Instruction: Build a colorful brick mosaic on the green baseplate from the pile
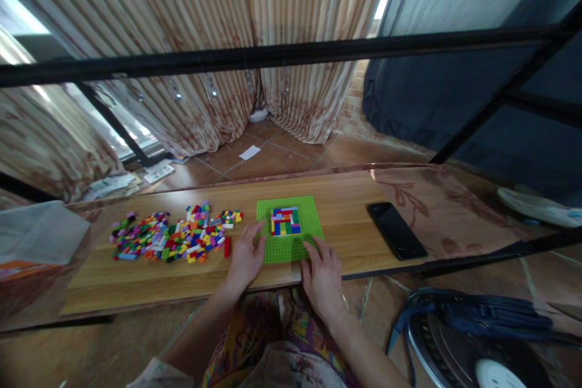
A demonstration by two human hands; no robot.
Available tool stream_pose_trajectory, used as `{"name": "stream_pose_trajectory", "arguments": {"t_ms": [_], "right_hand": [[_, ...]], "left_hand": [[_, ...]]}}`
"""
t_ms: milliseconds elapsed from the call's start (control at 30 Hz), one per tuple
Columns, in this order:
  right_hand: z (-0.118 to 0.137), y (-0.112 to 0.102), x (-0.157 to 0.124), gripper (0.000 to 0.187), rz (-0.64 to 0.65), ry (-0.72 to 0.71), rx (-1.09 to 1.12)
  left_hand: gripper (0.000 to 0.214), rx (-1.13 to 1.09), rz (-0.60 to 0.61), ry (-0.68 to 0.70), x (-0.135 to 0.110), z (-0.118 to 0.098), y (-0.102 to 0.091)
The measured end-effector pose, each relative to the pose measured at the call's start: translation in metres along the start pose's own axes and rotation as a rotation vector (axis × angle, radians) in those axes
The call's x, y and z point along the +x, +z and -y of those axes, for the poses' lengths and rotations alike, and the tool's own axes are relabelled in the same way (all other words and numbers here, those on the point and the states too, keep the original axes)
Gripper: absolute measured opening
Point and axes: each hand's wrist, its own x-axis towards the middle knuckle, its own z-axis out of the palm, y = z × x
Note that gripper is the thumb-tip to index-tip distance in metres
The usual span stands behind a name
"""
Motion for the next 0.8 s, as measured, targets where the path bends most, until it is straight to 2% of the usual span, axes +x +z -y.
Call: {"name": "stream_pose_trajectory", "arguments": {"t_ms": [100,200,367,467,600,800], "right_hand": [[0.011,0.0,0.0,0.034,0.014,-0.058,0.017],[0.025,0.002,-0.003,0.031,0.063,-0.138,0.064],[0.04,0.013,-0.006,0.028,0.133,-0.163,0.098],[0.039,0.017,-0.005,0.026,0.143,-0.164,0.087],[0.031,0.02,-0.004,0.024,0.154,-0.186,0.089],[0.032,0.02,-0.001,0.024,0.136,-0.186,0.09]], "left_hand": [[0.03,0.077,-0.039,0.018,-0.022,0.007,-0.028],[0.027,0.145,-0.113,-0.037,-0.044,0.025,-0.067],[0.027,0.352,-0.308,-0.245,-0.074,0.063,-0.135],[0.033,0.48,-0.382,-0.384,-0.082,0.085,-0.165],[0.035,0.581,-0.451,-0.458,-0.076,0.111,-0.184],[0.032,0.553,-0.497,-0.492,-0.054,0.135,-0.182]]}}
